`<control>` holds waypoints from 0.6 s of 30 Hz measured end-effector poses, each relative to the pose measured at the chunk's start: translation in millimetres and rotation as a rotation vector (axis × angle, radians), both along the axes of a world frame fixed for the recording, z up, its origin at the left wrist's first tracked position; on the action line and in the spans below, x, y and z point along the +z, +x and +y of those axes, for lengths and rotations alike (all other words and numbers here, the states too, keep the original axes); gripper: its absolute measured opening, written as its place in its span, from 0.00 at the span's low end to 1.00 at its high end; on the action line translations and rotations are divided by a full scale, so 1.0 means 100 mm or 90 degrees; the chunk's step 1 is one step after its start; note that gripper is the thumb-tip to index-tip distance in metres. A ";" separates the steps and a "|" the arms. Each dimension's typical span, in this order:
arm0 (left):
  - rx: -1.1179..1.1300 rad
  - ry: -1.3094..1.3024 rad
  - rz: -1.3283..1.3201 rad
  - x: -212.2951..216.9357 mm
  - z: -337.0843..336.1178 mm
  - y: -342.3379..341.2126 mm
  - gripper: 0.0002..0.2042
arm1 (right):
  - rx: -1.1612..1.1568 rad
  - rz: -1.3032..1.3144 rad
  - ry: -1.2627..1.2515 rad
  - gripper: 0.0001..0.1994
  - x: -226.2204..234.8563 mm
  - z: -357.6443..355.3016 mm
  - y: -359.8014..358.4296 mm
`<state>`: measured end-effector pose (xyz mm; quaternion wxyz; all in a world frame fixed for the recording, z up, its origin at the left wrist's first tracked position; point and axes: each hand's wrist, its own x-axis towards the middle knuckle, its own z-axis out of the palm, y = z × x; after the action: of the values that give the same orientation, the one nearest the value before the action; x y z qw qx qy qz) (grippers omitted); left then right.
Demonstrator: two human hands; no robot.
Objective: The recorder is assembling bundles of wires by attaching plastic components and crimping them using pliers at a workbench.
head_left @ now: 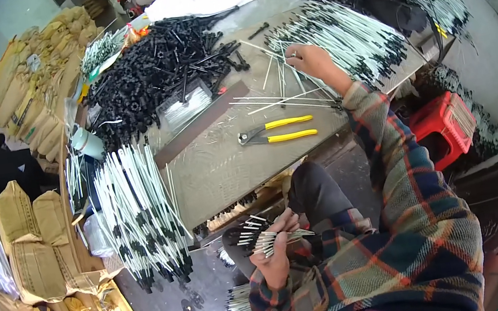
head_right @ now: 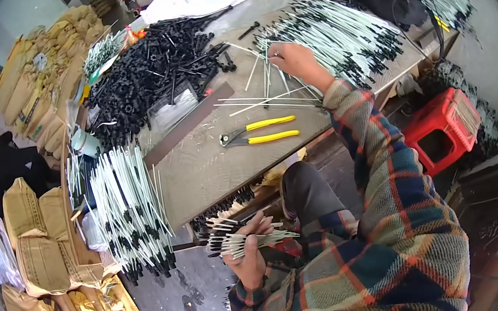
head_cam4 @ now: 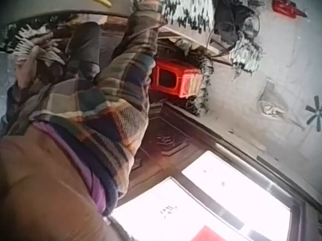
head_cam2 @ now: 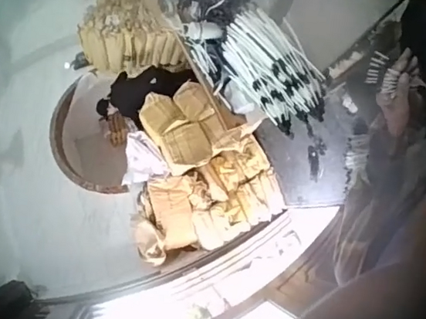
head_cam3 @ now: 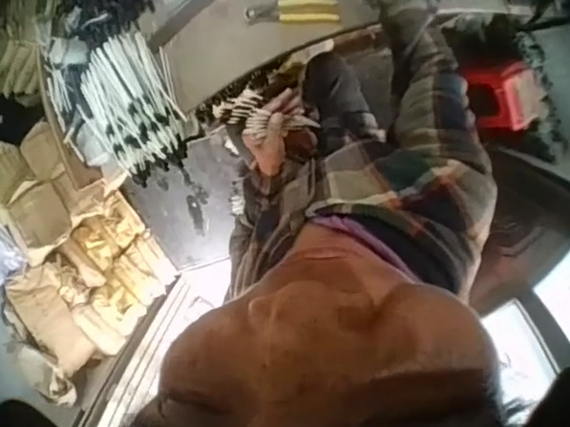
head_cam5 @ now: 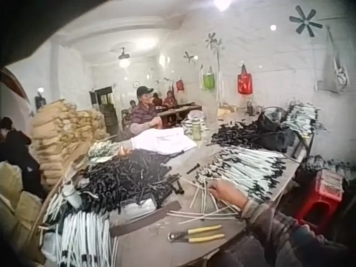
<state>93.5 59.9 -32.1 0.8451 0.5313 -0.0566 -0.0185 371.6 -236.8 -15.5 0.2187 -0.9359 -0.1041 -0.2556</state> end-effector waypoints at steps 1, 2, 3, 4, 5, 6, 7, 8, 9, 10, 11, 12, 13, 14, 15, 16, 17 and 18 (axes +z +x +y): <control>0.020 -0.011 -0.004 -0.03 -0.01 -0.02 0.16 | -0.057 0.001 -0.032 0.09 -0.02 -0.02 -0.03; 0.022 -0.015 -0.001 -0.04 -0.02 -0.01 0.15 | -0.114 0.001 -0.064 0.11 -0.02 -0.04 -0.05; 0.018 -0.011 0.004 -0.06 -0.03 -0.02 0.15 | -0.213 0.039 -0.118 0.11 -0.02 -0.06 -0.01; 0.019 -0.029 -0.001 -0.06 -0.05 -0.01 0.15 | -0.251 -0.001 -0.141 0.10 -0.05 -0.11 0.00; 0.020 -0.048 -0.006 -0.08 -0.06 -0.01 0.15 | -0.288 -0.041 -0.164 0.10 -0.08 -0.15 0.00; 0.022 -0.031 -0.017 -0.12 -0.04 -0.02 0.15 | -0.314 -0.051 -0.183 0.11 -0.10 -0.19 0.01; 0.020 -0.027 -0.014 -0.12 -0.03 -0.02 0.15 | -0.316 -0.046 -0.181 0.11 -0.11 -0.16 -0.02; 0.028 -0.020 -0.013 -0.11 -0.02 -0.02 0.15 | -0.305 -0.041 -0.181 0.10 -0.11 -0.13 -0.04; 0.036 -0.013 -0.012 -0.11 -0.02 -0.02 0.15 | -0.295 -0.035 -0.180 0.10 -0.10 -0.10 -0.06; 0.036 -0.011 -0.002 -0.09 -0.03 -0.02 0.16 | -0.271 0.002 -0.191 0.09 -0.10 -0.15 -0.09; 0.034 -0.010 0.008 -0.08 -0.04 -0.02 0.16 | -0.233 0.023 -0.198 0.09 -0.11 -0.23 -0.08; 0.024 -0.017 0.018 -0.07 -0.06 -0.01 0.16 | -0.196 0.044 -0.205 0.10 -0.12 -0.30 -0.10; 0.025 -0.012 0.025 -0.08 -0.04 0.00 0.16 | -0.222 0.047 -0.177 0.10 -0.07 -0.21 -0.15; 0.032 -0.003 0.017 -0.09 -0.03 0.00 0.16 | -0.232 0.004 -0.145 0.11 -0.02 -0.13 -0.21; 0.038 0.005 0.009 -0.11 -0.02 0.00 0.17 | -0.243 -0.038 -0.114 0.11 0.04 -0.08 -0.29; 0.049 0.007 0.019 -0.12 0.01 -0.01 0.17 | -0.204 -0.089 -0.049 0.10 0.13 0.02 -0.44; 0.052 0.000 0.022 -0.11 0.01 -0.01 0.16 | -0.157 -0.122 -0.023 0.09 0.20 0.06 -0.63; 0.055 -0.006 0.023 -0.10 0.02 -0.01 0.15 | -0.109 -0.157 0.004 0.08 0.24 0.11 -0.80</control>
<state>92.4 61.5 -42.5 0.8485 0.5287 -0.0181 0.0084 291.3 -226.2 8.1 0.1843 -0.9024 -0.0492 -0.3865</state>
